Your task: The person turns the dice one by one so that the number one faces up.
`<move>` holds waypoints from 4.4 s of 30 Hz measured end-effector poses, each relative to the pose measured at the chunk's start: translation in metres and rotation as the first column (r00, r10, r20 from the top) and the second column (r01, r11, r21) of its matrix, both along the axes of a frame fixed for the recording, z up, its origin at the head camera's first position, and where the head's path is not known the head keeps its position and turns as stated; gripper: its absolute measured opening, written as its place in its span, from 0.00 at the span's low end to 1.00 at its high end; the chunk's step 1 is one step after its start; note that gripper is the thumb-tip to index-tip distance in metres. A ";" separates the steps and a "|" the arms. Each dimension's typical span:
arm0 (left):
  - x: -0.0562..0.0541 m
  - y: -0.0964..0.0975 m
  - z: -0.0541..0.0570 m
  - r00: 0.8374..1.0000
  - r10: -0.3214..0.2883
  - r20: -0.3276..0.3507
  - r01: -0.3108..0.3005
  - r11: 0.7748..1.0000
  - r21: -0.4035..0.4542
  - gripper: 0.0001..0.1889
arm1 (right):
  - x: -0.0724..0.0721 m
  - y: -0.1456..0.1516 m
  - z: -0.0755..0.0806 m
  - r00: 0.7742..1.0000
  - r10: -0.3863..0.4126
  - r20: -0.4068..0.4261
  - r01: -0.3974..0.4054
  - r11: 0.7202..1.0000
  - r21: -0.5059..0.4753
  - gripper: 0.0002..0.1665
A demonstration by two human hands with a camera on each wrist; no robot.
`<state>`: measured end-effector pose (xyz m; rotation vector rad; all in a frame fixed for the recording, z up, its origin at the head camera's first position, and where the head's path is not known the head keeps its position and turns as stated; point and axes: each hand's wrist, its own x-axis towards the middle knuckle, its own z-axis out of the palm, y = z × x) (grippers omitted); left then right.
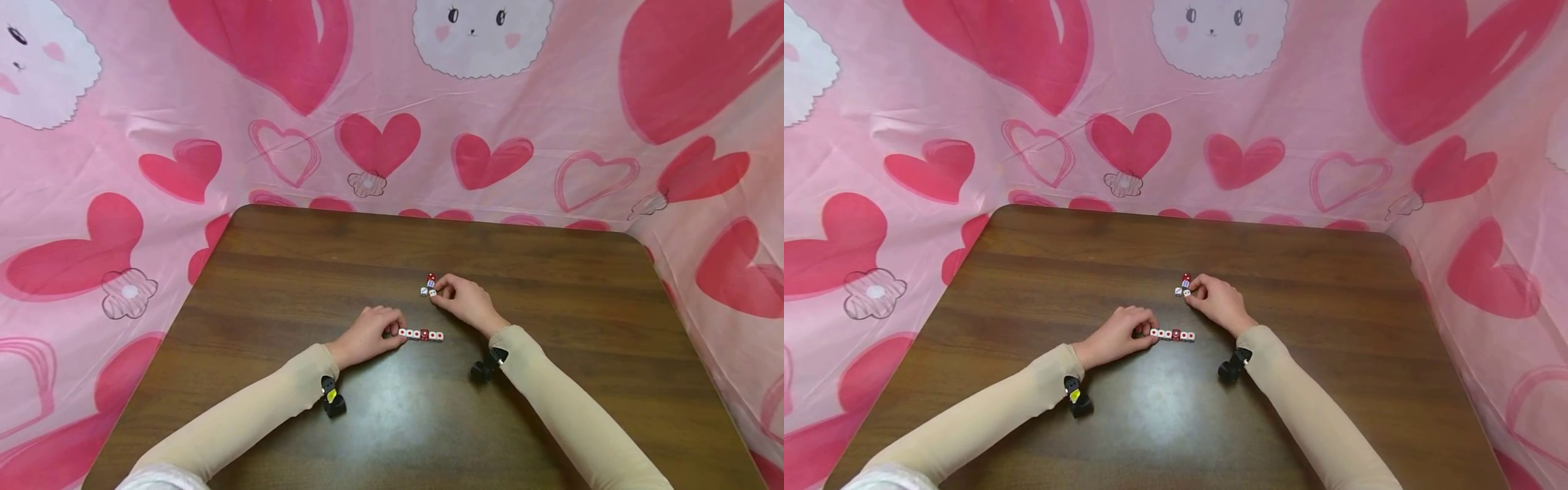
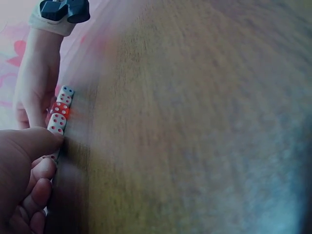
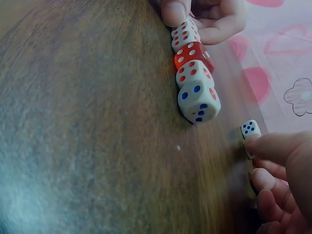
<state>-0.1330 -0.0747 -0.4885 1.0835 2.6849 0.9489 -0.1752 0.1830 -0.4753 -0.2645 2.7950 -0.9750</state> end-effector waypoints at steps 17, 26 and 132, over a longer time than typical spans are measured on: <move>0.000 0.000 -0.004 1.000 0.013 0.010 -0.013 1.000 0.008 0.08 | 0.001 0.001 -0.002 1.000 0.005 0.012 -0.006 1.000 0.010 0.14; 0.001 -0.001 -0.004 1.000 0.014 0.012 -0.014 1.000 0.016 0.08 | 0.000 -0.001 -0.004 1.000 0.007 -0.017 -0.006 1.000 0.029 0.12; -0.005 -0.005 0.001 0.987 0.002 0.159 -0.007 0.999 0.035 0.12 | 0.065 0.033 -0.019 0.919 0.318 -0.231 -0.319 0.947 0.034 0.14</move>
